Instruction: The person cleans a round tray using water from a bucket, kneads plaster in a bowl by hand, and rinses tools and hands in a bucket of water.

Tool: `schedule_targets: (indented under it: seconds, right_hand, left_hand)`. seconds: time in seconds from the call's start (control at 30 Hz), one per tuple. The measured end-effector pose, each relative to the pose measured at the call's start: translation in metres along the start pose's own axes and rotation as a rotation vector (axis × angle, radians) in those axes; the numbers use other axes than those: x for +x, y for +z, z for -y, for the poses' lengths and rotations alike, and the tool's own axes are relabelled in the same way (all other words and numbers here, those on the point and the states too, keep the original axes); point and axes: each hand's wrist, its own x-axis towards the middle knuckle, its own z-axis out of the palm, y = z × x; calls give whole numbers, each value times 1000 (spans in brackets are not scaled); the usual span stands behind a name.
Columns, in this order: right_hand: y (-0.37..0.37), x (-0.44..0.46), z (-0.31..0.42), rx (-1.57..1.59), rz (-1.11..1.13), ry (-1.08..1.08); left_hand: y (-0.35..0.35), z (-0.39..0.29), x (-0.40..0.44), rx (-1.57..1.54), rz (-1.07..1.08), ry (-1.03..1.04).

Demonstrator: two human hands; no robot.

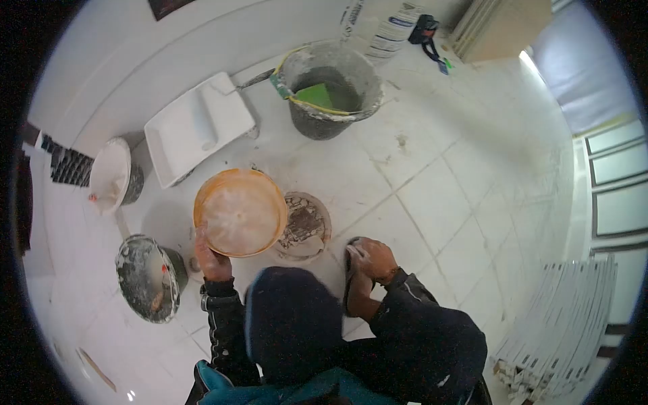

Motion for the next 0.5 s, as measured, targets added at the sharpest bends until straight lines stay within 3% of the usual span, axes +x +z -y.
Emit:
schedule_targets:
  seconds: [0.1,0.17,0.2,0.27,0.3,0.33,0.37,0.4,0.43,0.5]
  right_hand:
    - [0,-23,-18,74,10,17]
    - [17,-41,-41,51,-16,-79]
    - [37,-57,-58,257,-20,52]
    - [-8,-34,-25,598,261,321]
    - [16,-42,-33,617,243,327]
    - [28,-39,-29,956,101,177]
    - [29,-36,-38,816,338,338]
    - [2,-12,-23,639,599,452]
    - [4,-12,-19,677,518,432]
    - [18,16,-36,827,571,420]
  left_hand:
    - [36,-3,6,-13,52,0]
    - [47,-1,13,23,148,53]
    - [51,0,14,56,226,112]
    - [66,-3,20,46,202,64]
    - [75,-7,25,19,177,26]
    - [81,-11,29,34,201,22]
    - [88,-12,31,65,211,55]
    - [98,-12,34,85,225,92]
    - [110,-14,32,300,251,259]
    - [109,-14,40,603,323,509]
